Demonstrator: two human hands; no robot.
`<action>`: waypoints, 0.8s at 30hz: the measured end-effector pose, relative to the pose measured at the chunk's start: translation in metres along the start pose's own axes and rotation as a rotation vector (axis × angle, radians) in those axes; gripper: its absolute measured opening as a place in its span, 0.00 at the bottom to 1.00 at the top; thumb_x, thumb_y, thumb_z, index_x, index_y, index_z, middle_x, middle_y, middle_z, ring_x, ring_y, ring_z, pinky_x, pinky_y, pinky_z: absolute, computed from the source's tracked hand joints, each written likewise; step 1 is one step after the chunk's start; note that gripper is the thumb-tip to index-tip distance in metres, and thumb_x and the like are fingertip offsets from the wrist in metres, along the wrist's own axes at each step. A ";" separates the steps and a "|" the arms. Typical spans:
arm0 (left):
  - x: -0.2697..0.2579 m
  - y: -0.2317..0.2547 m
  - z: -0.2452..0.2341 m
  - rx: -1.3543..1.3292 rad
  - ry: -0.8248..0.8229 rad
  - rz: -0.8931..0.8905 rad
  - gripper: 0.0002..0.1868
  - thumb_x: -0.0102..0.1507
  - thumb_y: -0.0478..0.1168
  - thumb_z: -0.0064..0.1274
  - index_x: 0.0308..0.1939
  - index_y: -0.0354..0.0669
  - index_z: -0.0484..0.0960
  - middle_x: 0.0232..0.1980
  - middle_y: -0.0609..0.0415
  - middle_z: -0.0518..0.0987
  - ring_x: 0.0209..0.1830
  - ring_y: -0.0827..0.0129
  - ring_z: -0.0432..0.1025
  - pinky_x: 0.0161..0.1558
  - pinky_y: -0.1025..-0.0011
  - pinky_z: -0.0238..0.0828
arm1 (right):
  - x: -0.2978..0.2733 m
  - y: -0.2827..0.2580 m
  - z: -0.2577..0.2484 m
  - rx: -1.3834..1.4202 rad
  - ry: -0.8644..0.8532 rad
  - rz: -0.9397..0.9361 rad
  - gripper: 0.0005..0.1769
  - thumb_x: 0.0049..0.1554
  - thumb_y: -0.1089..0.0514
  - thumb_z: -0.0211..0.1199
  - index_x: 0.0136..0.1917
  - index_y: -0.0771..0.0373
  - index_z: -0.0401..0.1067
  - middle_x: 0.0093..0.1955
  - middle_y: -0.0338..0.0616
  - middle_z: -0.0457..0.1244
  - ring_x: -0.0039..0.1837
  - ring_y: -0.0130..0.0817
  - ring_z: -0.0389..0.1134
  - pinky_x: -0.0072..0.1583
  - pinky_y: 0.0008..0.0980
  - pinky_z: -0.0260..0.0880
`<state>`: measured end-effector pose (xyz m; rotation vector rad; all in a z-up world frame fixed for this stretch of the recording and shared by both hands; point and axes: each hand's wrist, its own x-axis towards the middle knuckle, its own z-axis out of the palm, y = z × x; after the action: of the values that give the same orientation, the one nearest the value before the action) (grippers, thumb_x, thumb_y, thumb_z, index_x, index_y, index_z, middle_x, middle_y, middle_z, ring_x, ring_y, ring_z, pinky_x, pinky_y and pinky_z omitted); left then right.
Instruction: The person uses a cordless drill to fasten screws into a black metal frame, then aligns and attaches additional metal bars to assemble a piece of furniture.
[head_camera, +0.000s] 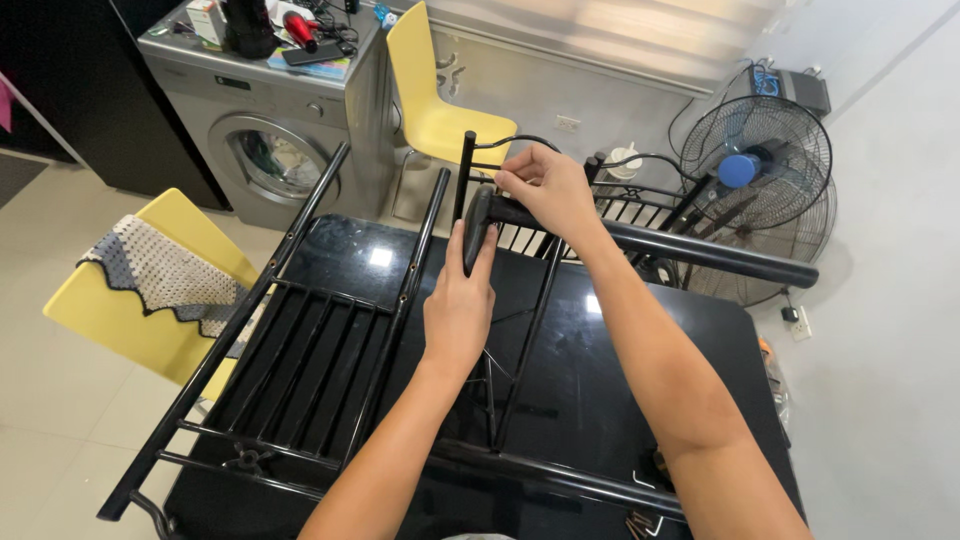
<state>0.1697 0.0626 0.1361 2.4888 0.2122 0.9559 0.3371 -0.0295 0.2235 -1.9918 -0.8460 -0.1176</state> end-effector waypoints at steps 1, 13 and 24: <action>0.001 -0.001 0.001 -0.004 -0.005 0.010 0.42 0.55 0.28 0.56 0.74 0.52 0.67 0.75 0.37 0.60 0.54 0.45 0.76 0.35 0.58 0.79 | 0.000 0.000 0.000 0.025 -0.004 0.003 0.13 0.56 0.55 0.71 0.47 0.67 0.76 0.42 0.43 0.73 0.44 0.26 0.74 0.47 0.26 0.73; 0.011 -0.007 0.012 0.048 -0.041 0.048 0.42 0.54 0.28 0.59 0.73 0.46 0.68 0.76 0.33 0.58 0.51 0.46 0.76 0.37 0.61 0.80 | 0.003 -0.003 -0.002 -0.014 -0.015 0.003 0.11 0.54 0.55 0.71 0.45 0.64 0.78 0.42 0.42 0.73 0.45 0.26 0.75 0.50 0.26 0.75; 0.012 -0.011 0.006 -0.058 0.010 0.071 0.42 0.52 0.28 0.59 0.72 0.52 0.71 0.75 0.40 0.61 0.52 0.50 0.77 0.39 0.62 0.80 | -0.003 -0.006 -0.002 -0.114 0.029 -0.046 0.11 0.53 0.54 0.72 0.43 0.63 0.76 0.39 0.42 0.73 0.42 0.27 0.75 0.47 0.26 0.73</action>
<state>0.1830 0.0739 0.1341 2.4532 0.0987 0.9890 0.3317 -0.0305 0.2282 -2.0726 -0.8838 -0.2251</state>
